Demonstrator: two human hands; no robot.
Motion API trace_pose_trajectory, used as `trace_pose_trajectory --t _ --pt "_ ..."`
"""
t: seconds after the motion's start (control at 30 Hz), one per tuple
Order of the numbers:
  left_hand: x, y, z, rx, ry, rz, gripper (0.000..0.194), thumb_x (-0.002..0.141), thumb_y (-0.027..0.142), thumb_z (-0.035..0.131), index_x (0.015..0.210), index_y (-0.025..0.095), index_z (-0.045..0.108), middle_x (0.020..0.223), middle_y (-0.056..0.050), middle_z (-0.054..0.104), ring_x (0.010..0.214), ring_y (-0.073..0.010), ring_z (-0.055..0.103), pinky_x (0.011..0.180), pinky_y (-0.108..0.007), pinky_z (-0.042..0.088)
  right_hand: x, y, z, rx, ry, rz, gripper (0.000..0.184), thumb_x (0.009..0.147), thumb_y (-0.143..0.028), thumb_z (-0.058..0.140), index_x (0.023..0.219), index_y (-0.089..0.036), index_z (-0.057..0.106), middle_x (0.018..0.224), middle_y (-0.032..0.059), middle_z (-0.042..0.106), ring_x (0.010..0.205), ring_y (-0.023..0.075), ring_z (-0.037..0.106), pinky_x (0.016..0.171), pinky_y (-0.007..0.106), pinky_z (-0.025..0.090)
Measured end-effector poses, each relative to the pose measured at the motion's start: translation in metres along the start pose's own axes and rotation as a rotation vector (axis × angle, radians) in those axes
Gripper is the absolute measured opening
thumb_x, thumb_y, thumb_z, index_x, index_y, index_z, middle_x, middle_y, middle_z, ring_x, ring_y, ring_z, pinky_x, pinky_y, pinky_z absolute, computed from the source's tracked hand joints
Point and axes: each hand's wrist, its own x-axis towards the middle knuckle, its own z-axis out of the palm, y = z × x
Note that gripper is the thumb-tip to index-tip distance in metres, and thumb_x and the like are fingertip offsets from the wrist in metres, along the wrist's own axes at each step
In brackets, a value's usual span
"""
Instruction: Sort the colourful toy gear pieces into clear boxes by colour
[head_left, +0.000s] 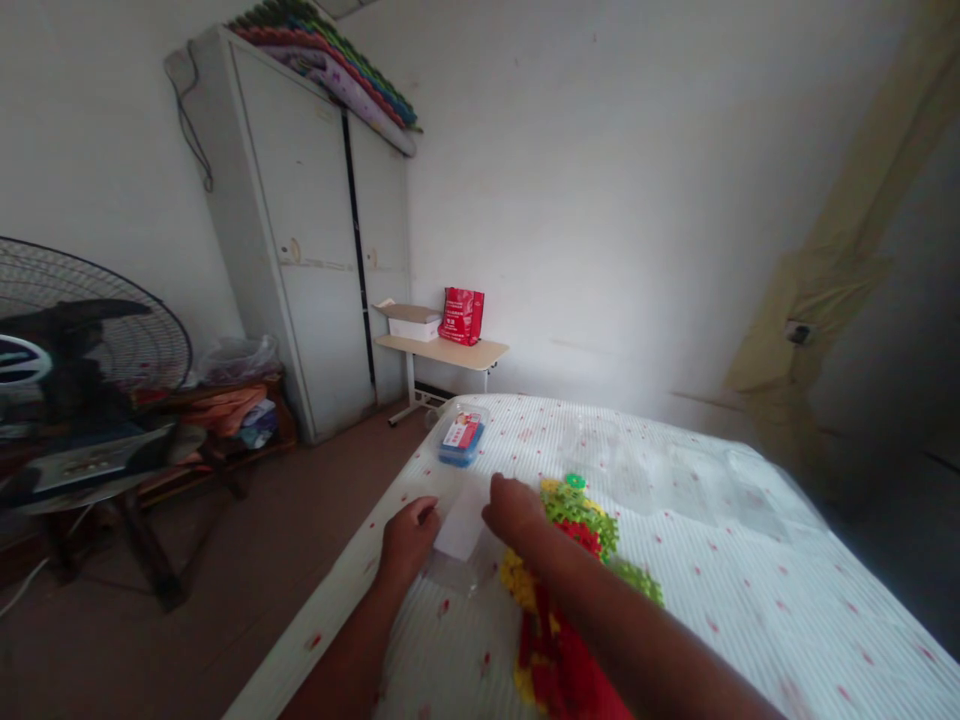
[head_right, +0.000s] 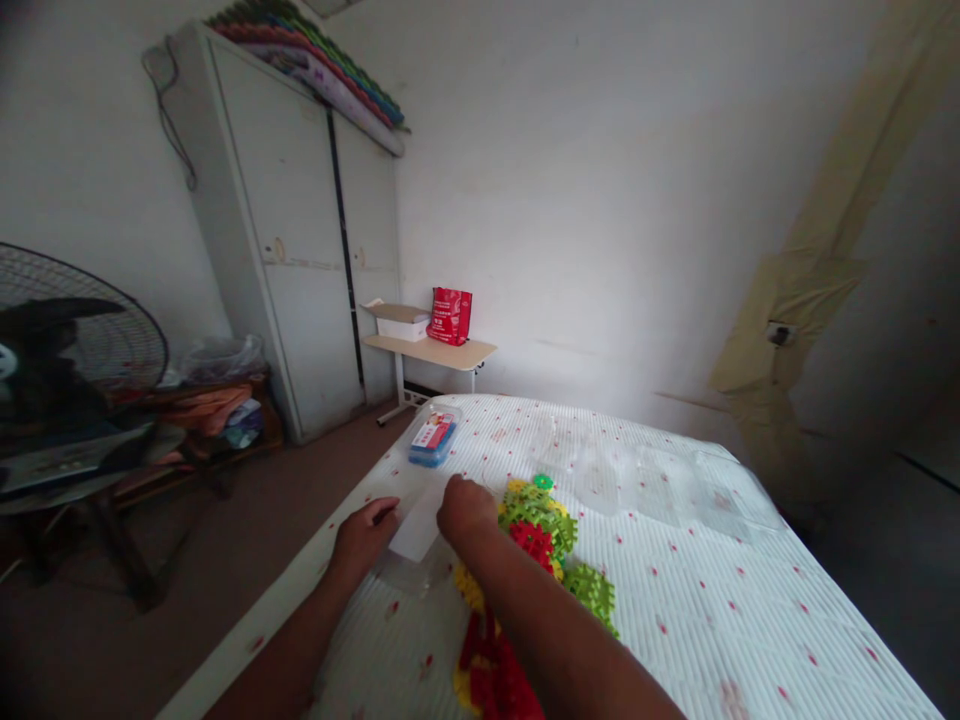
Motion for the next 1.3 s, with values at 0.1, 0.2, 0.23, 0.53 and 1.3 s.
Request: trace_pose_trajectory --t 0.1,0.2,0.23,0.53,1.3 --pt "-0.001 0.001 -0.001 -0.036 0.003 0.004 0.027 0.069 0.026 0.053 0.089 0.019 0.069 0.09 -0.005 0.072 0.089 -0.0204 0.064 0.081 -0.028 0.047 0.022 0.002 -0.017 -0.076 0.075 -0.059 0.03 0.081 -0.012 0.042 0.108 -0.012 0.056 0.103 0.0188 0.063 0.094 0.0264 0.062 0.072 0.038 0.049" --pt "0.0 -0.003 -0.002 -0.073 0.014 -0.004 0.03 0.073 0.03 0.05 0.092 0.016 0.068 0.095 -0.007 0.07 0.091 -0.0207 0.063 0.084 -0.029 0.045 0.047 -0.002 -0.022 -0.135 0.128 -0.188 0.034 0.085 -0.011 0.036 0.113 -0.016 0.053 0.114 0.0167 0.057 0.099 0.0236 0.059 0.076 0.037 0.048" --pt "0.001 -0.005 -0.002 -0.086 0.019 -0.011 0.032 0.073 0.031 0.049 0.093 0.015 0.068 0.096 -0.008 0.07 0.092 -0.021 0.063 0.084 -0.029 0.045 0.054 -0.005 -0.02 -0.151 0.135 -0.239 0.033 0.086 -0.011 0.035 0.113 -0.017 0.053 0.118 0.0155 0.055 0.102 0.0227 0.057 0.077 0.036 0.047" --pt "0.01 -0.028 0.004 -0.26 0.04 -0.094 0.041 0.074 0.04 0.046 0.097 0.012 0.065 0.075 -0.006 0.069 0.066 -0.0173 0.064 0.064 -0.027 0.049 0.088 -0.023 0.009 -0.254 0.137 -0.402 0.029 0.087 -0.009 0.035 0.108 -0.011 0.055 0.117 0.019 0.055 0.104 0.0246 0.052 0.075 0.036 0.046" --pt "-0.065 0.107 -0.014 -1.23 -0.693 -0.341 0.056 0.079 0.057 0.048 0.119 0.018 0.051 0.108 -0.013 0.064 0.093 -0.0255 0.062 0.082 -0.045 0.048 -0.094 0.093 -0.051 0.061 0.687 -0.774 0.021 0.089 -0.018 0.04 0.105 -0.017 0.055 0.099 0.0093 0.067 0.092 0.0156 0.063 0.078 0.028 0.054"
